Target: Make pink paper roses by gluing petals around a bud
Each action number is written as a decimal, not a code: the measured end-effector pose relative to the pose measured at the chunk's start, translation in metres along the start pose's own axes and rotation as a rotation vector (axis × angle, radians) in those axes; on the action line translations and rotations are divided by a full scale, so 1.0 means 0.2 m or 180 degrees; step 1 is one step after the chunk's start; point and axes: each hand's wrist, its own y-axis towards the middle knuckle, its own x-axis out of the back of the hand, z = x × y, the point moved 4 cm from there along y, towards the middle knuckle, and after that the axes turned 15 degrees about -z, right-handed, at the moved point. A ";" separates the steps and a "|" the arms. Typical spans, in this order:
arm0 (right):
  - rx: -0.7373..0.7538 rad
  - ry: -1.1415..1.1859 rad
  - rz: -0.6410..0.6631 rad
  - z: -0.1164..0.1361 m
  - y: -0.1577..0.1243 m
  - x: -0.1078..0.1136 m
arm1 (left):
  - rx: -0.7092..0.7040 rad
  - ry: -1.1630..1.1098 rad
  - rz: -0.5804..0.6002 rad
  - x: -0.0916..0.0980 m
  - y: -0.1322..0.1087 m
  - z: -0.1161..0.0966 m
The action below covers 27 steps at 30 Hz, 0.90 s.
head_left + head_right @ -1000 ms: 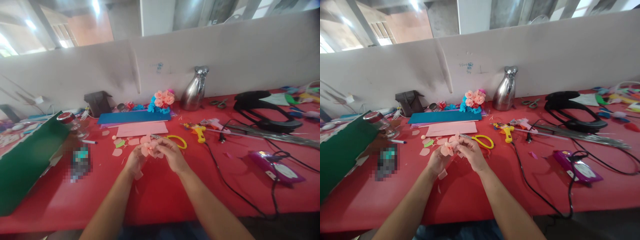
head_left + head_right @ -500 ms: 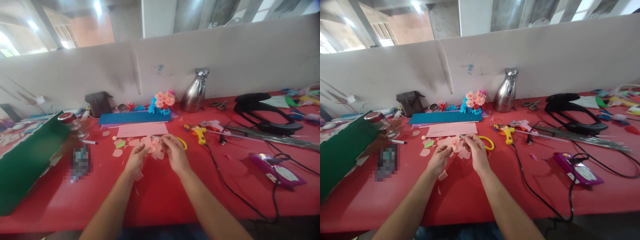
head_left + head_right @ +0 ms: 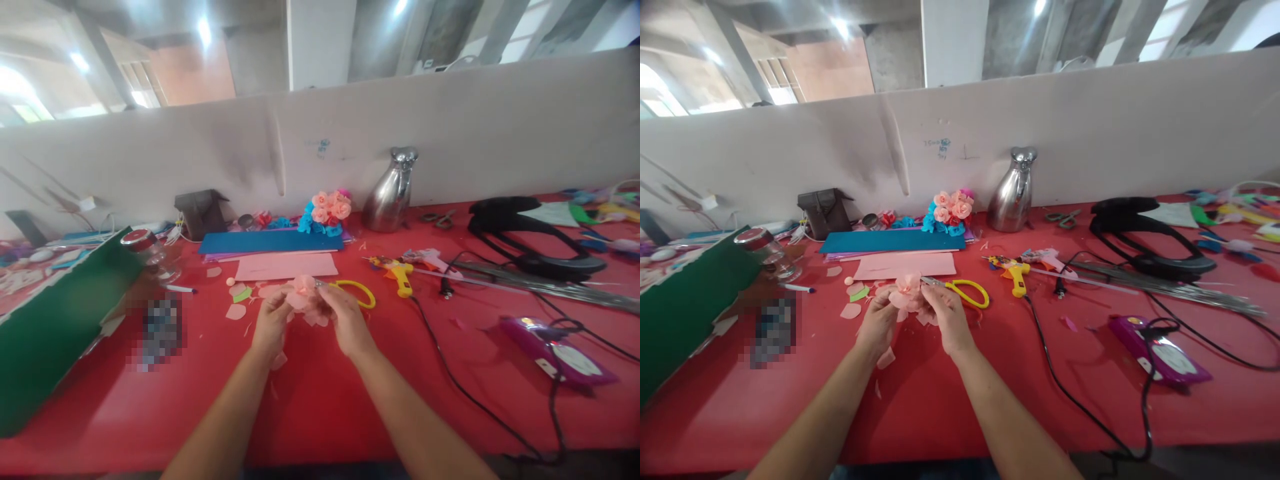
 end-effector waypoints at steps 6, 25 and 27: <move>-0.0761 0.0597 0.0169 -0.05 0.01 -0.02 | -0.0210 0.0198 0.0174 0.00 0.00 -0.02; -0.0086 0.0127 -0.0009 0.00 -0.01 -0.02 | 0.0117 0.0004 -0.0021 0.01 0.01 0.01; -0.0204 0.0236 0.0022 -0.01 0.00 -0.02 | 0.0097 -0.0014 0.0029 0.01 0.01 0.01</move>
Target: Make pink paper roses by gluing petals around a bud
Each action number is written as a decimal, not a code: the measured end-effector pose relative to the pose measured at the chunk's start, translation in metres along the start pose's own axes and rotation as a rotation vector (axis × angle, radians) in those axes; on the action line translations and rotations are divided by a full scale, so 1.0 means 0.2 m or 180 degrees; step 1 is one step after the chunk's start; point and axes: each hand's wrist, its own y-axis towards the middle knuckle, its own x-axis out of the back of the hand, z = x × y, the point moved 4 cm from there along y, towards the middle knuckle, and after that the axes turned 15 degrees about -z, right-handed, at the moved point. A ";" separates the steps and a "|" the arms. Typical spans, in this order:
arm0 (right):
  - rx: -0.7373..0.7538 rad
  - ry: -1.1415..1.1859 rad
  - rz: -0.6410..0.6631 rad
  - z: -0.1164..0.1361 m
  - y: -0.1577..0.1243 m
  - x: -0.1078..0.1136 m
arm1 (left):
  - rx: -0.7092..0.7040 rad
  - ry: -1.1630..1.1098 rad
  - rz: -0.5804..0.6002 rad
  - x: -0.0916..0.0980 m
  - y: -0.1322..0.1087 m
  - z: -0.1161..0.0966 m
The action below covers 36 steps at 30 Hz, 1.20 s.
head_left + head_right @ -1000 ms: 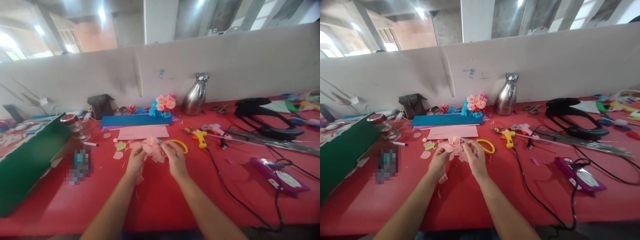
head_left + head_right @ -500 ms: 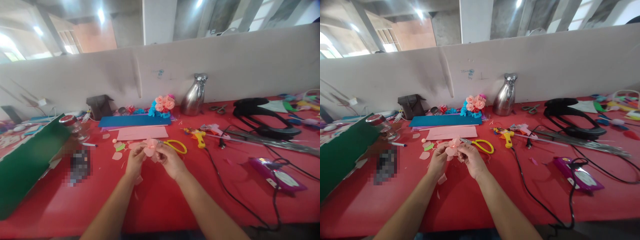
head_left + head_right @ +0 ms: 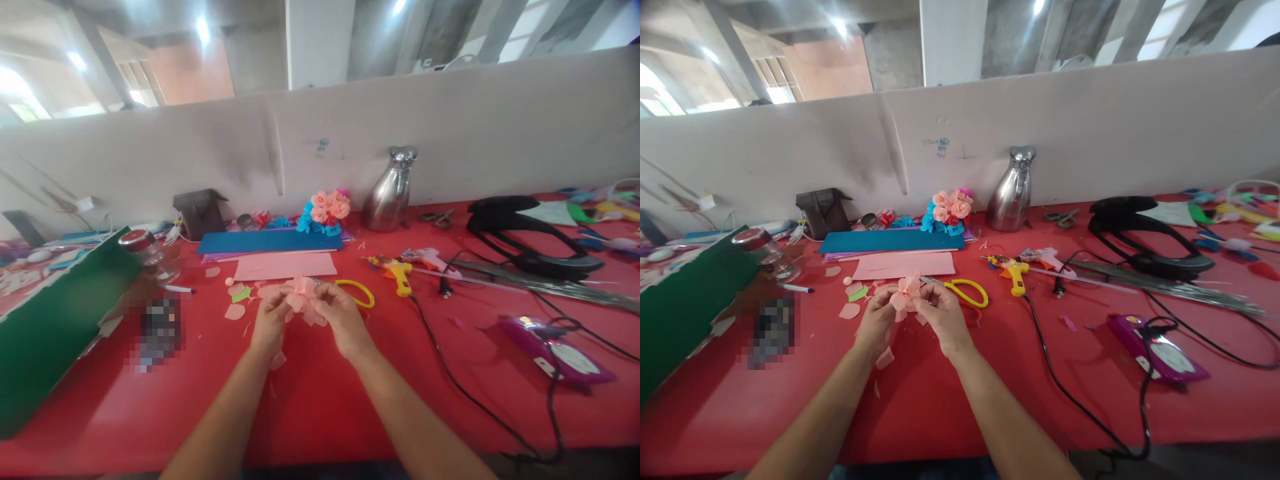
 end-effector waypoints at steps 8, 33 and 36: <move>-0.0324 0.0071 0.0215 0.00 -0.01 -0.01 | -0.0118 0.0003 0.0191 -0.01 0.00 -0.01; -0.0494 -0.0097 0.0580 -0.02 -0.02 -0.01 | 0.0105 -0.0180 0.0087 -0.01 -0.01 0.00; -0.0514 -0.0172 0.0659 -0.02 -0.03 -0.02 | 0.0049 -0.0120 0.0117 -0.01 0.00 0.00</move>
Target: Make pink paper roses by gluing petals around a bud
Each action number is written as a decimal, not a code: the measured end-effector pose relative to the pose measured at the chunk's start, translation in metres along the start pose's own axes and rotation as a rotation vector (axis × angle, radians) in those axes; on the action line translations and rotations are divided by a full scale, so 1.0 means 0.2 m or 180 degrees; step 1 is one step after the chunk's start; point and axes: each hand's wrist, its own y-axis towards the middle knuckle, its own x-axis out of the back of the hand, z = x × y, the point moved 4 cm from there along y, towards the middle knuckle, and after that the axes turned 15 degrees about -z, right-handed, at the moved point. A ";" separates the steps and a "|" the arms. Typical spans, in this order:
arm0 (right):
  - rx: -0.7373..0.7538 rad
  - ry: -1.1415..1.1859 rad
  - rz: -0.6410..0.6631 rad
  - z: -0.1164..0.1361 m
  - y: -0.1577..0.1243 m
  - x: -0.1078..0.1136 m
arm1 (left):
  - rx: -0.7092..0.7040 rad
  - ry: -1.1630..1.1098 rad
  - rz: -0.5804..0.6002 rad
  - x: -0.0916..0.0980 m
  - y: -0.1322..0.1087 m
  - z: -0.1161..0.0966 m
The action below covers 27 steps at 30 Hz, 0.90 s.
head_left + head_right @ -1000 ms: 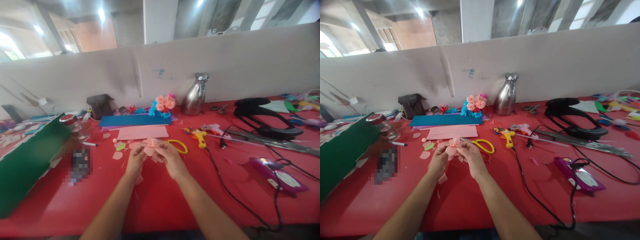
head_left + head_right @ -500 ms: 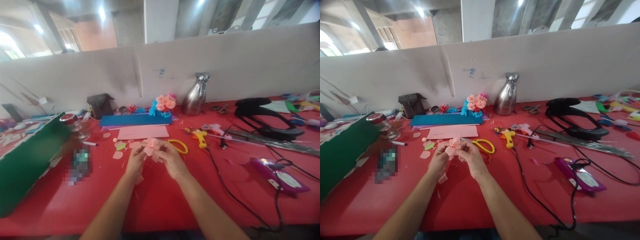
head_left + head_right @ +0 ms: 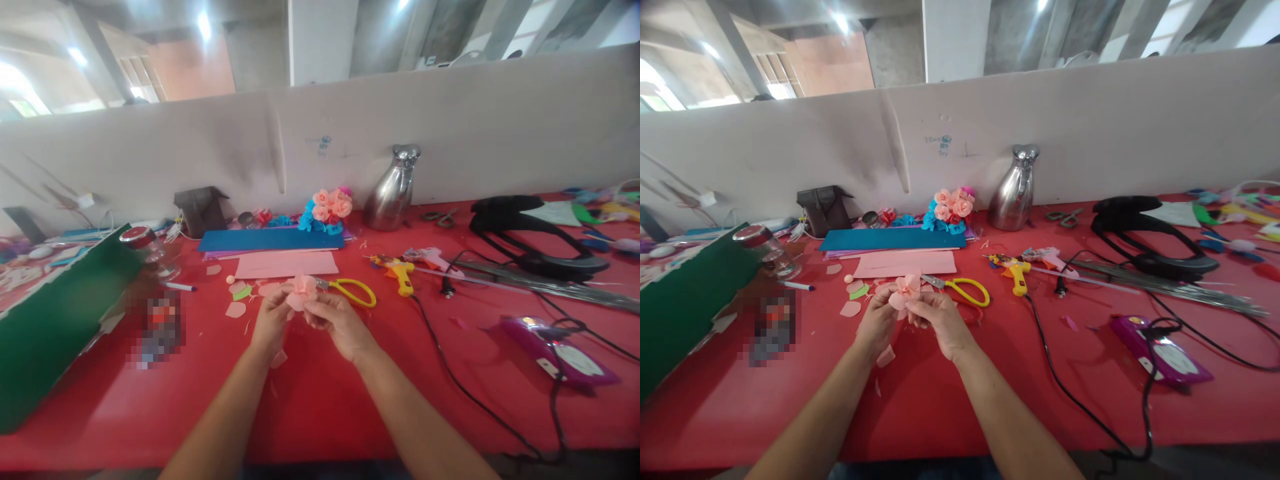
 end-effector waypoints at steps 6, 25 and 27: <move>0.0057 -0.0216 0.0245 0.00 -0.01 -0.01 | 0.0016 0.0054 0.0116 -0.01 0.00 0.00; 0.0640 0.0103 -0.0653 0.08 0.04 0.12 | 0.0227 0.0773 0.0818 -0.04 -0.03 -0.08; 0.0669 -0.0159 -0.0588 0.08 0.04 0.12 | 0.0170 0.0834 0.0818 -0.04 -0.03 -0.08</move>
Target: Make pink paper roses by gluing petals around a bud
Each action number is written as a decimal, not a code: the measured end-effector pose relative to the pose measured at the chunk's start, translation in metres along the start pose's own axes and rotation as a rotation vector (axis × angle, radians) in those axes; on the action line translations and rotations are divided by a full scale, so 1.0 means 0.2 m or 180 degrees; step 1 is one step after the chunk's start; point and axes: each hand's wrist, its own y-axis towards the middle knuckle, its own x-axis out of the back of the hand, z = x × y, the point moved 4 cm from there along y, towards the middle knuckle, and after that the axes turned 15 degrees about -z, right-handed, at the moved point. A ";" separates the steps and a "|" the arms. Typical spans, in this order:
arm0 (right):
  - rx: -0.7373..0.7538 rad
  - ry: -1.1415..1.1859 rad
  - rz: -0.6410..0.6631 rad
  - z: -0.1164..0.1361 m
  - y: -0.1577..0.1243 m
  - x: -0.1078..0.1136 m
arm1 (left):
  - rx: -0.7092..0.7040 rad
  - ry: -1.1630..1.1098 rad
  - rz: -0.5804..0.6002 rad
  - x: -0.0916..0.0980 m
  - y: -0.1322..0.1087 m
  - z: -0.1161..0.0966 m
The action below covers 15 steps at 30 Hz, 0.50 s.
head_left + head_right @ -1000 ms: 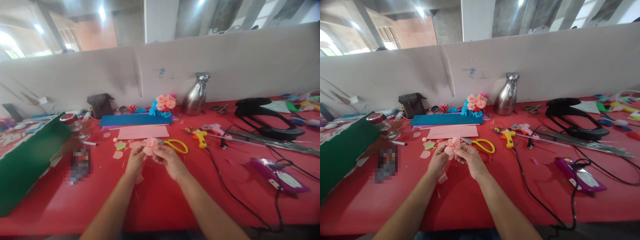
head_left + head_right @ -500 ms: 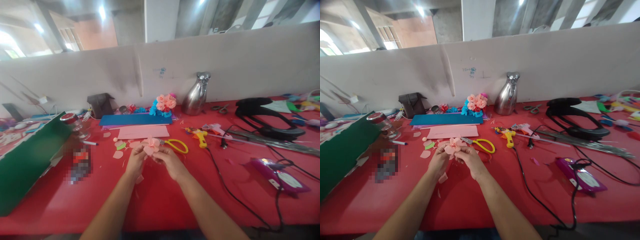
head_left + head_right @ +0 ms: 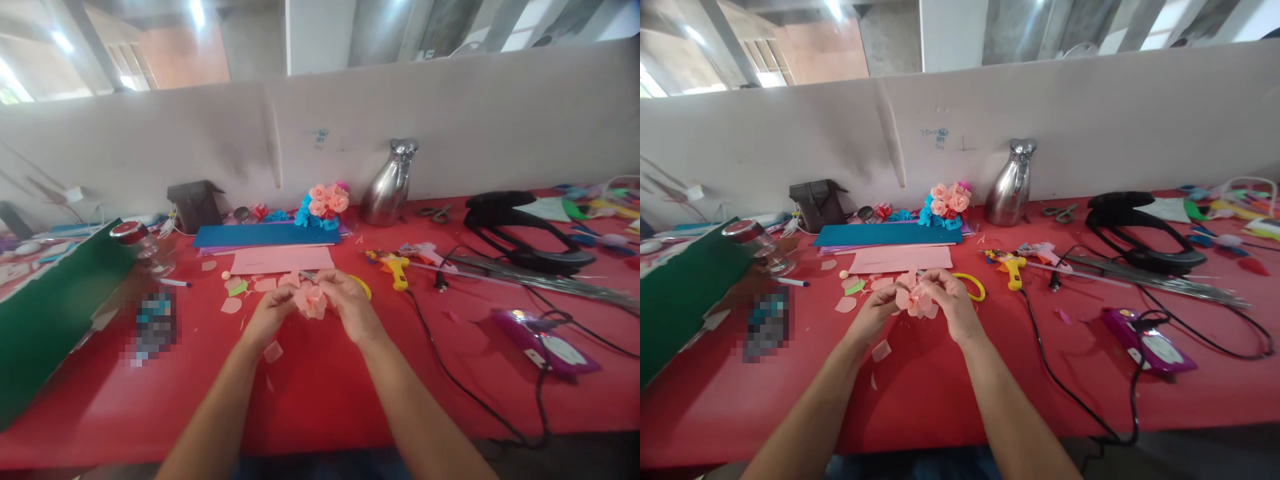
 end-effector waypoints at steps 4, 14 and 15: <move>0.0194 -0.0313 0.0171 0.03 -0.01 -0.01 | -0.0111 0.0118 0.0024 0.00 0.00 0.00; 0.0684 -0.0609 0.0187 0.09 0.00 0.01 | -0.0016 0.0009 -0.0043 0.00 -0.01 -0.01; 0.0700 -0.0629 0.0220 0.09 0.00 0.01 | -0.0037 0.0018 -0.0040 0.00 0.00 -0.01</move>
